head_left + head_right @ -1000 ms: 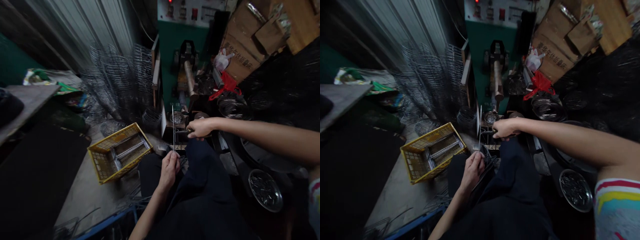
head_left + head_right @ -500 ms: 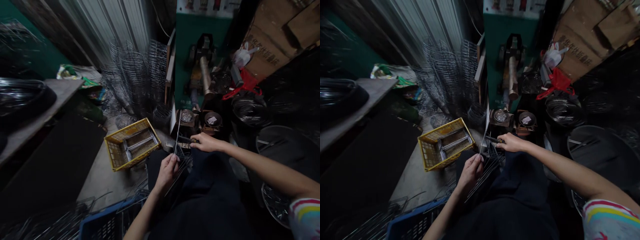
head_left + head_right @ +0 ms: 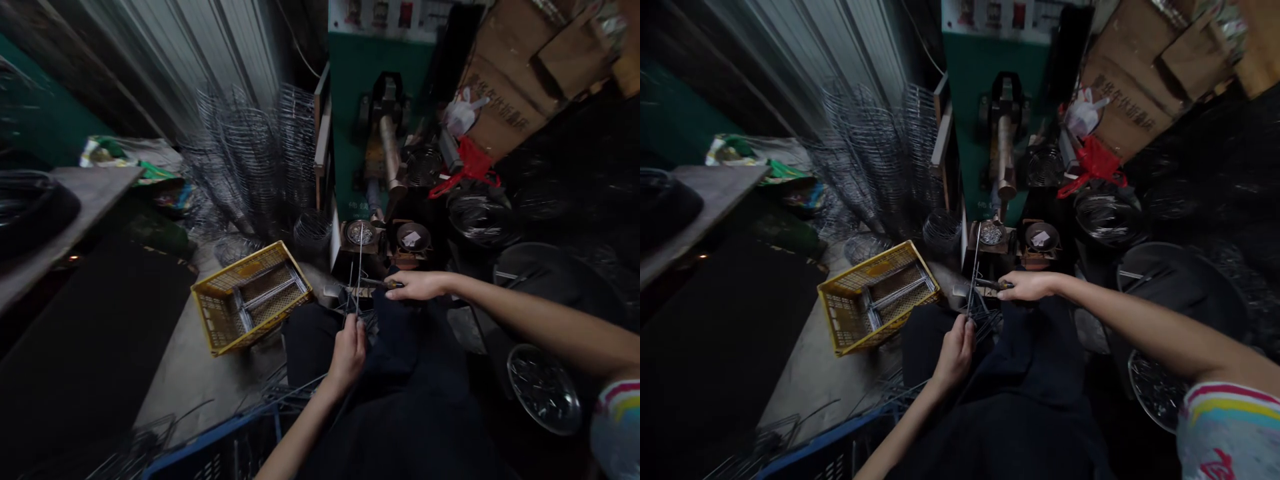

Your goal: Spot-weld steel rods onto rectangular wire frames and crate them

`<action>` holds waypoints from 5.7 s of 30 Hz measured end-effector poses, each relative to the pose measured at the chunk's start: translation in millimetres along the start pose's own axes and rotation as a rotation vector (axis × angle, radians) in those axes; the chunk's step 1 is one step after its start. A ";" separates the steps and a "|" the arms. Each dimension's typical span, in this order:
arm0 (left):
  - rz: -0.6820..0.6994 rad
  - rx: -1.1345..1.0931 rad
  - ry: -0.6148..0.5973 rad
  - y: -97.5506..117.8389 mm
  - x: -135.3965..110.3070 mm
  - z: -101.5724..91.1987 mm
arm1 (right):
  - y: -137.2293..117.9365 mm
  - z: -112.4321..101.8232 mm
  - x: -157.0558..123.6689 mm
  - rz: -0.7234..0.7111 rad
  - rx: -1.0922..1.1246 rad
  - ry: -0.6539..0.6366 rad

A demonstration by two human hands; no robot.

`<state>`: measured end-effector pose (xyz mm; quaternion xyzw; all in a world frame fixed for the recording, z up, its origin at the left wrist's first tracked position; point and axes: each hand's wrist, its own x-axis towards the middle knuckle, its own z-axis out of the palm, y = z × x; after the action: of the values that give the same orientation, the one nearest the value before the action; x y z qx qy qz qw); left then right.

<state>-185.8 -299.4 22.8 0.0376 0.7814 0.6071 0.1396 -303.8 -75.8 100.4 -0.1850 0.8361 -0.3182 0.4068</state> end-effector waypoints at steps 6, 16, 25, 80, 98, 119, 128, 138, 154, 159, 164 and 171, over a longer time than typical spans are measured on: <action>0.045 0.066 -0.213 0.9 -7.4 25.9 | -1.3 -8.0 -43.8 0.123 0.042 -0.123; 0.168 -0.026 -0.335 -0.1 -1.9 -19.3 | 11.1 34.0 -40.1 -0.144 0.115 0.058; 0.102 0.434 -0.441 -24.5 -10.0 26.6 | -13.7 1.0 -61.4 0.185 -0.199 -0.063; 0.240 0.519 -0.734 5.3 -46.9 16.1 | 42.4 177.6 -134.3 0.174 0.169 0.610; 0.150 0.092 -0.599 22.4 -32.2 -17.7 | 42.2 186.8 -75.8 -0.036 0.460 0.724; 0.195 0.233 -0.542 35.3 -24.4 -12.6 | 31.1 157.4 -84.5 0.036 0.332 0.686; 0.171 0.276 -0.504 24.5 -27.3 -10.5 | 27.4 136.9 -101.0 0.122 0.202 0.560; 0.110 0.202 -0.421 33.3 -11.3 -20.6 | 35.7 136.8 -65.0 0.021 0.136 0.705; 0.094 0.228 -0.410 24.9 -9.5 -10.8 | 22.6 127.1 -90.1 0.198 0.131 0.581; 0.071 0.210 -0.415 26.9 -11.5 -11.4 | 22.3 135.9 -83.4 0.195 0.131 0.629; 0.040 0.195 -0.382 28.1 -13.7 -16.4 | 31.3 156.8 -51.0 -0.039 0.309 0.788; 0.053 0.217 -0.339 20.2 -15.7 -20.0 | 22.2 140.2 -67.7 0.057 0.179 0.681</action>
<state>-178.2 -316.5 49.4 0.1746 0.8062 0.5079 0.2482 -152.4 -74.7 57.9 -0.0085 0.8974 -0.4222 0.1280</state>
